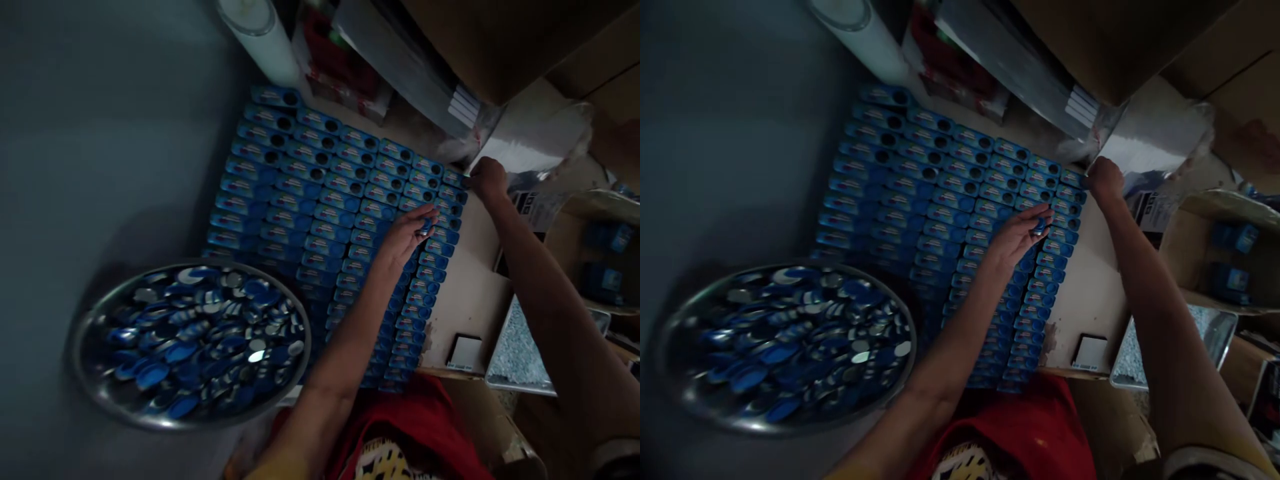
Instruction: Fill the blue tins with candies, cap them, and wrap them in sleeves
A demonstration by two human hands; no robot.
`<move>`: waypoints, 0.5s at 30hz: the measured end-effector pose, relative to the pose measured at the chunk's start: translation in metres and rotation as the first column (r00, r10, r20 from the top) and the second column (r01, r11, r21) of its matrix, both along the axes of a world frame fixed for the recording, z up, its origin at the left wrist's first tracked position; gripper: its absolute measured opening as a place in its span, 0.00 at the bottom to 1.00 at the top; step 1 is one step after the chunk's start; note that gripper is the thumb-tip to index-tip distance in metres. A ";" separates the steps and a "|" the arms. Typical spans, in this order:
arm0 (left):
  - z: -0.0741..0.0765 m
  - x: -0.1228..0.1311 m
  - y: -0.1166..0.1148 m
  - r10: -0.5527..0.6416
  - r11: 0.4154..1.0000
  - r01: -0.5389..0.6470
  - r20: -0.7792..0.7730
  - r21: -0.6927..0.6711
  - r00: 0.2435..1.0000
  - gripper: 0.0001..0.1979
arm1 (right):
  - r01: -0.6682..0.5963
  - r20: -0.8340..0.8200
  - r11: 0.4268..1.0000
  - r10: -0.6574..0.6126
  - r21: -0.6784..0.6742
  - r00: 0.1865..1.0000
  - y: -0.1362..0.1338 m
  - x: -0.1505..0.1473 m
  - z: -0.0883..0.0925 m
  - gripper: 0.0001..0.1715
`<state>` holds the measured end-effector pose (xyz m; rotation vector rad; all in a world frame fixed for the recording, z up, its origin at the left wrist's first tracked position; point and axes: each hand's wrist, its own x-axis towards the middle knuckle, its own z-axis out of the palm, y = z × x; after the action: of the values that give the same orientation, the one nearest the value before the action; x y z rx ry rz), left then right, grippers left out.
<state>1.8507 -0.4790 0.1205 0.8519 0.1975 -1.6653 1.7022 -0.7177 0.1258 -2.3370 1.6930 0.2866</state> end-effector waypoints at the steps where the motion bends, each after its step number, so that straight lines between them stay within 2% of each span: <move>1: -0.001 0.000 0.001 0.011 1.000 -0.011 -0.019 -0.015 1.000 0.17 | 0.037 -0.035 0.999 -0.036 0.032 0.999 -0.006 0.000 -0.001 0.14; 3: -0.003 0.001 0.004 0.042 0.999 -0.043 -0.041 -0.027 0.998 0.17 | 0.082 -0.078 0.991 -0.074 0.110 0.994 -0.017 0.003 -0.001 0.15; 5: -0.001 0.004 0.006 0.072 0.997 -0.073 -0.039 -0.015 0.997 0.15 | 0.047 -0.076 0.987 -0.035 0.153 0.997 -0.023 0.008 0.002 0.16; 8: 0.004 0.009 0.008 0.092 0.995 -0.091 -0.022 0.051 0.996 0.11 | 0.008 -0.089 0.996 0.000 0.086 0.996 -0.017 0.015 0.013 0.15; 11: 0.006 0.010 0.008 0.091 0.990 -0.091 0.004 0.110 0.996 0.11 | -0.011 -0.007 1.000 0.011 -0.014 1.000 0.014 0.017 0.026 0.13; 13: 0.007 0.007 0.007 0.098 0.987 -0.101 0.034 0.128 0.995 0.10 | -0.065 0.205 0.998 0.066 -0.011 0.977 0.051 0.014 0.033 0.11; 15: 0.008 0.001 0.007 0.103 0.985 -0.109 0.047 0.130 0.994 0.09 | -0.185 0.437 0.981 0.141 0.060 0.888 0.094 0.008 0.033 0.10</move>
<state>1.8513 -0.4723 0.1282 0.9579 0.3231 -1.5471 1.7106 -0.6239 0.1592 -2.2579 1.2457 -0.1137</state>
